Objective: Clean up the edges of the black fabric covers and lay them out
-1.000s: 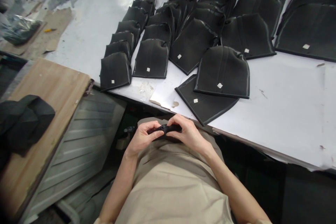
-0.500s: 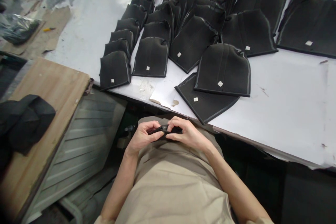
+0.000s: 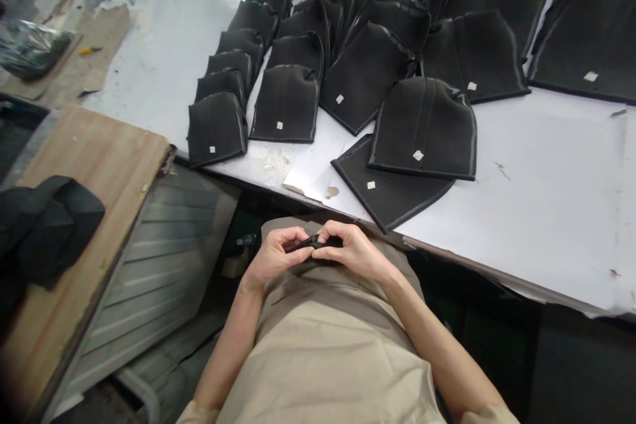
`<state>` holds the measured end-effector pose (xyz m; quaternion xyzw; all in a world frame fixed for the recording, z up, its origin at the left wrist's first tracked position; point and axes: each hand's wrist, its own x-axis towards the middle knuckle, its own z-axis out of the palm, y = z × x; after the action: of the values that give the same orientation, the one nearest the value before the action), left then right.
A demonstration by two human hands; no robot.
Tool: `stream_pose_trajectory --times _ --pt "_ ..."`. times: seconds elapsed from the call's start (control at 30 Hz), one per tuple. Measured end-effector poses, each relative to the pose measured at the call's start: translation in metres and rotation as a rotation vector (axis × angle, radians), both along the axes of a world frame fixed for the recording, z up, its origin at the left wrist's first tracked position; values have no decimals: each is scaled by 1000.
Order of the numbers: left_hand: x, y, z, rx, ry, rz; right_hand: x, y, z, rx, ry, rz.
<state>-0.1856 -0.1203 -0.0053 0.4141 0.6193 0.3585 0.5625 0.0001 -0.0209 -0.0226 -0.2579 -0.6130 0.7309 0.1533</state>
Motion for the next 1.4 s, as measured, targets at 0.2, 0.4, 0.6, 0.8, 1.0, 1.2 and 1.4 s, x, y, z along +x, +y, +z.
stream_pose_trajectory --times 0.2,0.4,0.6,0.8,1.0,1.2,1.4 --pt "1 0 -2 -14 -11 7 -3 -8 2 77 45 -105" --pt "3 2 -4 -2 -26 15 -3 -15 0 292 64 -140" --pt "4 3 -7 -35 -37 35 0 -12 -3 405 44 -84" --pt "8 5 -5 -7 -32 39 -3 -12 -3 319 49 -121" --pt "11 8 -2 8 -76 66 -11 -23 -4 352 9 -259" --pt "10 8 -6 12 -105 60 -13 -22 -6 268 -76 -258" --pt "9 7 -2 -25 -48 48 -11 -14 -9 244 -53 -207"
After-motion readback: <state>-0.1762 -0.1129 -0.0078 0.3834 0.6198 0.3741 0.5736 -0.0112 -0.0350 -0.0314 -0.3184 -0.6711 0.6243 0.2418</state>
